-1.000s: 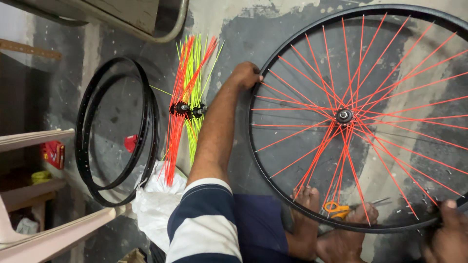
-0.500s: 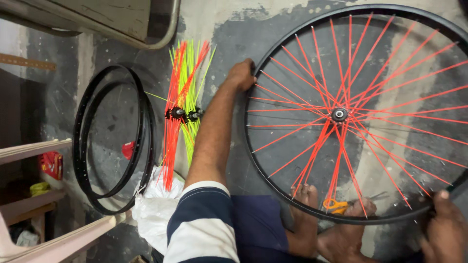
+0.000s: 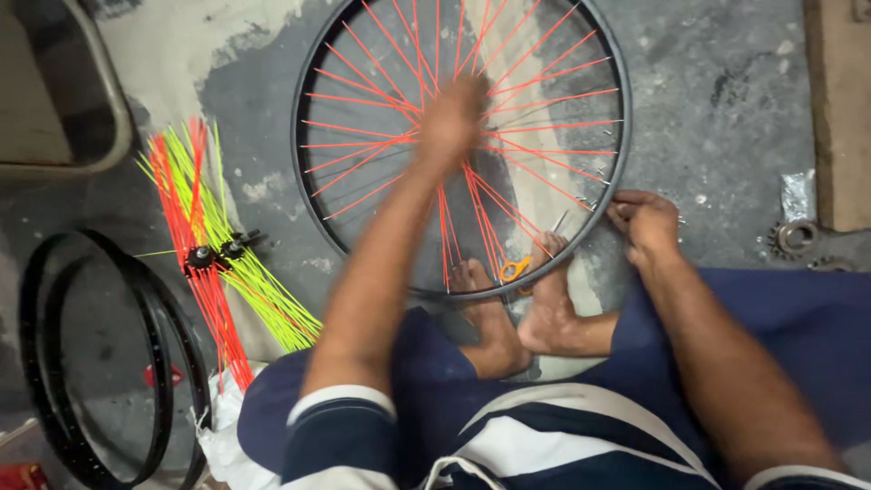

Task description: The person sits on the floor and assembles a bicycle wheel by attaching orange spokes to a hub and rim. They use their hands to thread the spokes and tighten the nipples. At the end, they handle a separate black rim.

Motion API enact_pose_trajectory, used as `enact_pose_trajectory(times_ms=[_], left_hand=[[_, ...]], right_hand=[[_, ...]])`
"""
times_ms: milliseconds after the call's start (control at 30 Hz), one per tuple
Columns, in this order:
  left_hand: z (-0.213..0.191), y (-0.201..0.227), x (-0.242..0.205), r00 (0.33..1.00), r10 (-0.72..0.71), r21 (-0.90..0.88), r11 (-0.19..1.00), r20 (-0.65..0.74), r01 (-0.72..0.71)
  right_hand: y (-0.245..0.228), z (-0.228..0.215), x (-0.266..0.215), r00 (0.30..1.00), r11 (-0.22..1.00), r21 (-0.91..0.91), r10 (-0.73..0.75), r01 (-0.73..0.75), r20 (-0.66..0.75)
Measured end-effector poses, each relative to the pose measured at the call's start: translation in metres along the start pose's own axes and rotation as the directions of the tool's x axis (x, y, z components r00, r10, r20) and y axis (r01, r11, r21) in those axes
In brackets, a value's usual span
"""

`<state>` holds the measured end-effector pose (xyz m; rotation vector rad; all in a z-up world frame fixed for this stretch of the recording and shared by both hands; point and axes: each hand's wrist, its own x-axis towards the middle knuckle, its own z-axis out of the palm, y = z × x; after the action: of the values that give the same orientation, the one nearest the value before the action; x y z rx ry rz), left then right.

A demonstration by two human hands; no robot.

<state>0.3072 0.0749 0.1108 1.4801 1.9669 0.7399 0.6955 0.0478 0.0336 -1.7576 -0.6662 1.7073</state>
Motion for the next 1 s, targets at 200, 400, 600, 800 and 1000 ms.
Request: enact_pose_trajectory(times_ms=[200,400,600,800,1000], left_hand=[[0.123,0.116,-0.057,0.905,0.235,0.306,0.886,0.353,-0.349],[0.127,0.139,-0.058,0.947,-0.063,0.303,0.952,0.314,-0.038],[0.134,0.146,-0.064,0.938,-0.123,0.305,0.952,0.323,0.019],[0.149,0.119,-0.063,0.941,-0.015,0.37,0.922,0.338,-0.118],[0.147,0.111,-0.059,0.926,-0.021,0.328,0.938,0.378,-0.113]], right_hand=[[0.002,0.006,-0.008,0.998,0.999,-0.037,-0.032,0.034,0.063],[0.022,0.002,0.018,0.977,0.999,-0.051,0.026,-0.015,0.214],[0.014,0.007,0.01,0.966,0.999,-0.037,0.045,-0.036,0.254],[0.007,0.007,0.003,0.952,0.999,0.014,0.033,-0.039,0.303],[0.0,0.003,0.001,0.924,0.995,-0.073,0.096,-0.074,0.369]])
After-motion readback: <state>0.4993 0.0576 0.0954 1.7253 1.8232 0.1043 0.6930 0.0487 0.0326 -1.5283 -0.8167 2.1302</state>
